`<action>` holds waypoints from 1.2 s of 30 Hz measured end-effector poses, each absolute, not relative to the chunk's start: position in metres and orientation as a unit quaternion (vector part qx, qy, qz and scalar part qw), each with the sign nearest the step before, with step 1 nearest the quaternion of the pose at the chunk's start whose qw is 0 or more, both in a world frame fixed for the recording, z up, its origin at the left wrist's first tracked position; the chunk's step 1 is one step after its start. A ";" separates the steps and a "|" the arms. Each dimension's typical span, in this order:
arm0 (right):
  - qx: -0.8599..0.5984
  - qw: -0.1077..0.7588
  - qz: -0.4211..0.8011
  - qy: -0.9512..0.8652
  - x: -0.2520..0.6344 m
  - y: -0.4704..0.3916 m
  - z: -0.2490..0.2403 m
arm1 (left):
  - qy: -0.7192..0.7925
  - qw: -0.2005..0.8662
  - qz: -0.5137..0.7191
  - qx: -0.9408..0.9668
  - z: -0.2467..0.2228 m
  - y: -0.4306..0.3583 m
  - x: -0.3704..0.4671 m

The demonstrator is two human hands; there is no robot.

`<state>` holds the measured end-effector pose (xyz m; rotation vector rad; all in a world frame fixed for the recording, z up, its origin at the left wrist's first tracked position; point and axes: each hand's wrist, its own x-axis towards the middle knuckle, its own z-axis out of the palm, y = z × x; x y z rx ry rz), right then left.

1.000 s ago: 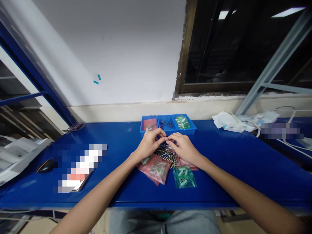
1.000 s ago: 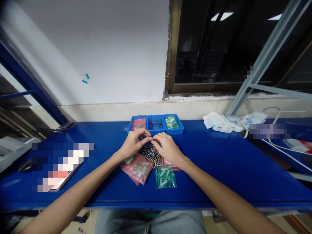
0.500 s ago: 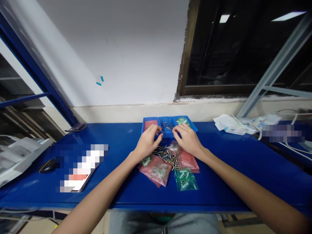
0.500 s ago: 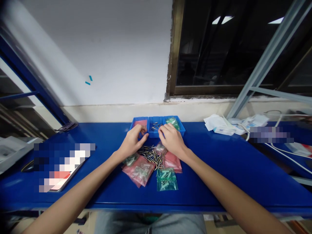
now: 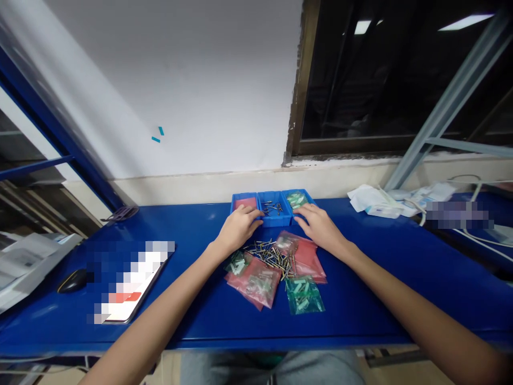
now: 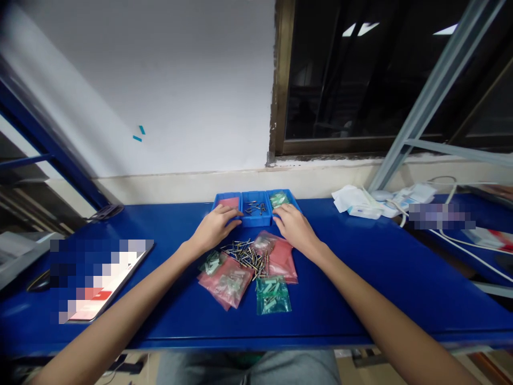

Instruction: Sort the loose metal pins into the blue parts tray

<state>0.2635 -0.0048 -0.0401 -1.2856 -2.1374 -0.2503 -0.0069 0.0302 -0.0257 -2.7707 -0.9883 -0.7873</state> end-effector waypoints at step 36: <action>-0.421 0.275 0.007 -0.864 0.226 -0.032 -0.040 | -0.248 -0.062 -0.163 -0.953 -0.027 0.017 0.001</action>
